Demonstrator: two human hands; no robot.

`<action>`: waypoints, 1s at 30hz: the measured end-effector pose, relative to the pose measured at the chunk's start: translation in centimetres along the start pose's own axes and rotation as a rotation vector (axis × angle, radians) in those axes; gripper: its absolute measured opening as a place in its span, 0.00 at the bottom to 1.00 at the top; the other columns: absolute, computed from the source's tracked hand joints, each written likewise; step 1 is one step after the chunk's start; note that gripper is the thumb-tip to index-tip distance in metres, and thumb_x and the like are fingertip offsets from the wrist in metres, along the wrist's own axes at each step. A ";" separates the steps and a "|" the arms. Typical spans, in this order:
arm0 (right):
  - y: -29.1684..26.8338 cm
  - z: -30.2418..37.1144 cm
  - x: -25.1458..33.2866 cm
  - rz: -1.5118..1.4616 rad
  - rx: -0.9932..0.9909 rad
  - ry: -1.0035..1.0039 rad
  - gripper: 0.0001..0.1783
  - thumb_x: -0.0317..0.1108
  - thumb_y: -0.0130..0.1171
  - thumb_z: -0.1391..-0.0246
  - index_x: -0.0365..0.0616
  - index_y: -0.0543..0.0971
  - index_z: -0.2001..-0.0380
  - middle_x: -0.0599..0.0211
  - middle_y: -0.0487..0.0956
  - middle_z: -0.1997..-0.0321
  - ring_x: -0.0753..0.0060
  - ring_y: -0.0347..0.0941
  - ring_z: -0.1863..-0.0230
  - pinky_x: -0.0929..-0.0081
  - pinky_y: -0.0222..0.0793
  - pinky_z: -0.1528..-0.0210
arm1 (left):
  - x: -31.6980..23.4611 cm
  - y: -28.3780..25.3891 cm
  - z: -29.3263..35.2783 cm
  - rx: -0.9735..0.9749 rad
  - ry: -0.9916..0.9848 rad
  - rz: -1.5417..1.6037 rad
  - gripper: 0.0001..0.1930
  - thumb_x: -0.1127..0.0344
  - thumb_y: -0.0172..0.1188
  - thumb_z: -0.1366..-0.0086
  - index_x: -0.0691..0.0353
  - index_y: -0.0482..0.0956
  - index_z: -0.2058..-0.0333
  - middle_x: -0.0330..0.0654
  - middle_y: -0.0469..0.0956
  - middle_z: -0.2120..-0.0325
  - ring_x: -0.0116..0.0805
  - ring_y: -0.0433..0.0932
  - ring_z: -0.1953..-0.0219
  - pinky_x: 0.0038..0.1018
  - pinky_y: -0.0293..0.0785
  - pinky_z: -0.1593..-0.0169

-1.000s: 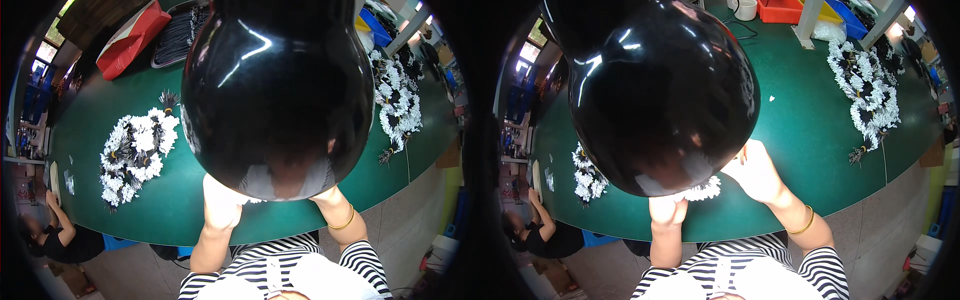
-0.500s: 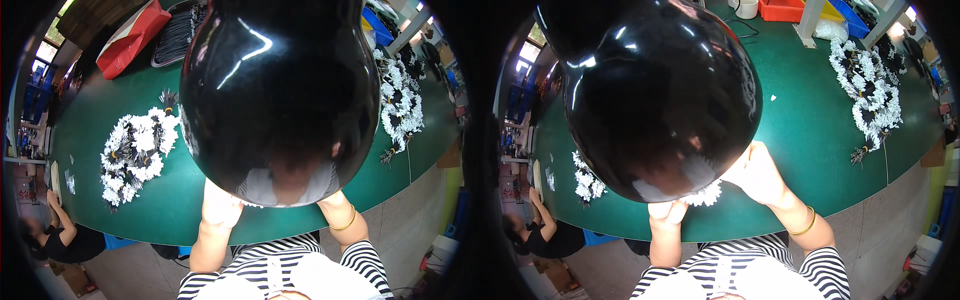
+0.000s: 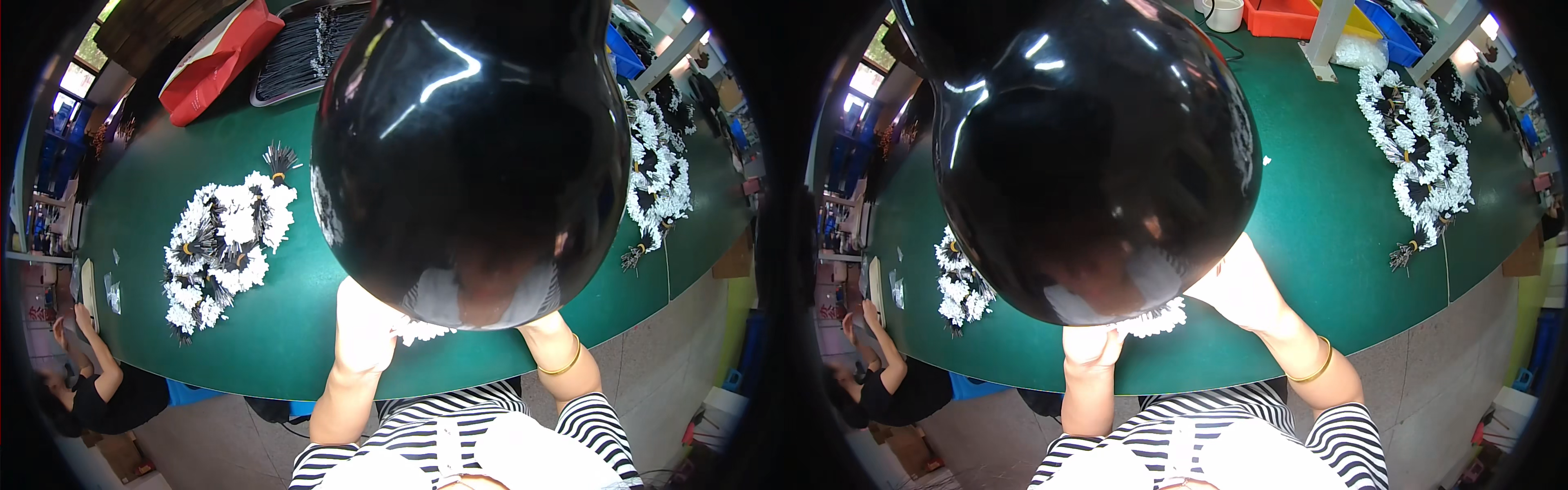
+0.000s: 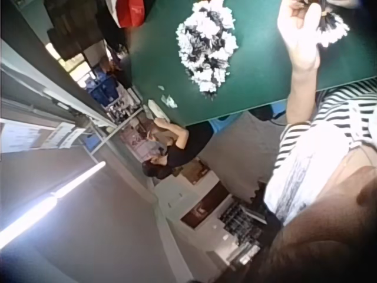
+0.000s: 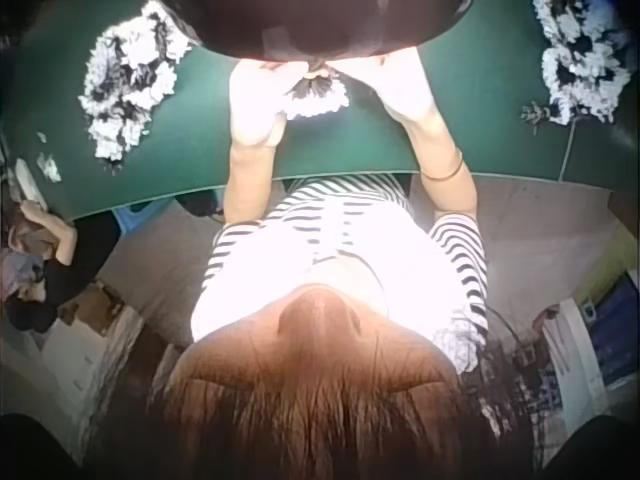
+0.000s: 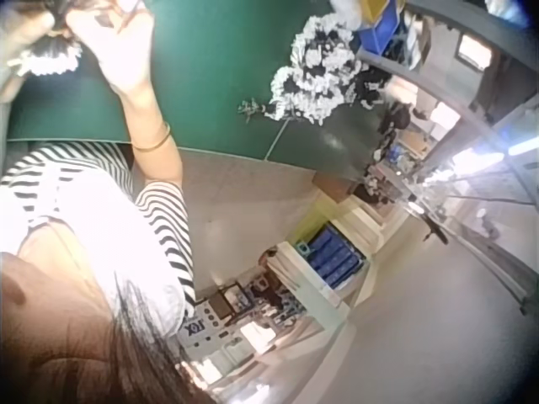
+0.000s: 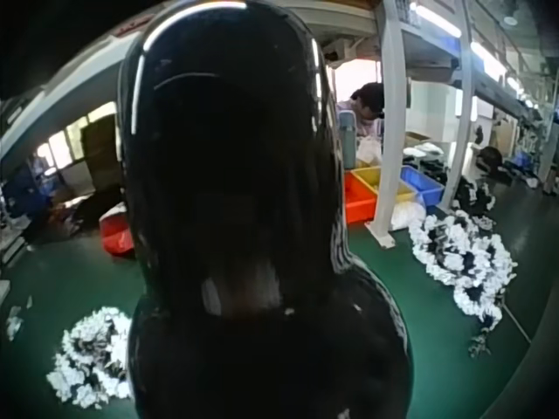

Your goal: Assembling small white flower-shaped decorative components at a production workbench.

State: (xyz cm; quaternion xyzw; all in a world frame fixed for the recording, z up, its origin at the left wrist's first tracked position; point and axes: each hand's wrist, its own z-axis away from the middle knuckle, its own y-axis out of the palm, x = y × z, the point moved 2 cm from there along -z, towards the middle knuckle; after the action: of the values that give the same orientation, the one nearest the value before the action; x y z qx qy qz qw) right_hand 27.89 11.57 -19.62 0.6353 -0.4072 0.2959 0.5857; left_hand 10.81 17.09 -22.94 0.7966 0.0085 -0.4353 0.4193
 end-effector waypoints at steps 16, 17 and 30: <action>0.6 -0.1 0.4 0.159 -0.029 0.059 0.08 0.25 0.58 0.55 0.34 0.73 0.69 0.66 0.76 0.74 0.78 0.71 0.71 0.81 0.68 0.66 | -2.0 5.3 -2.8 -0.152 -0.157 -0.933 0.06 0.74 0.59 0.51 0.68 0.73 0.73 0.37 0.74 0.80 0.23 0.70 0.79 0.19 0.67 0.74; 0.7 -0.2 0.4 0.166 -0.028 0.060 0.08 0.25 0.58 0.55 0.34 0.73 0.69 0.66 0.76 0.73 0.78 0.71 0.71 0.81 0.68 0.66 | -1.9 5.0 -2.9 -0.120 -0.150 -0.839 0.07 0.74 0.60 0.51 0.68 0.73 0.71 0.38 0.74 0.77 0.23 0.71 0.76 0.19 0.68 0.72; 1.5 -0.9 2.6 0.061 -0.197 0.175 0.13 0.26 0.61 0.57 0.34 0.71 0.67 0.67 0.75 0.75 0.82 0.71 0.72 0.85 0.67 0.71 | -0.1 3.1 -1.8 -0.138 -0.240 -0.542 0.17 0.77 0.60 0.51 0.67 0.68 0.60 0.42 0.72 0.66 0.28 0.72 0.64 0.24 0.70 0.58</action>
State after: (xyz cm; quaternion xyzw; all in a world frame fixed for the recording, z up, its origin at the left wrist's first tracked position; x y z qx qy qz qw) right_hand 27.92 12.00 -16.55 0.5337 -0.4010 0.3264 0.6692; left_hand 13.15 16.36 -20.28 0.6780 0.2008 -0.6206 0.3388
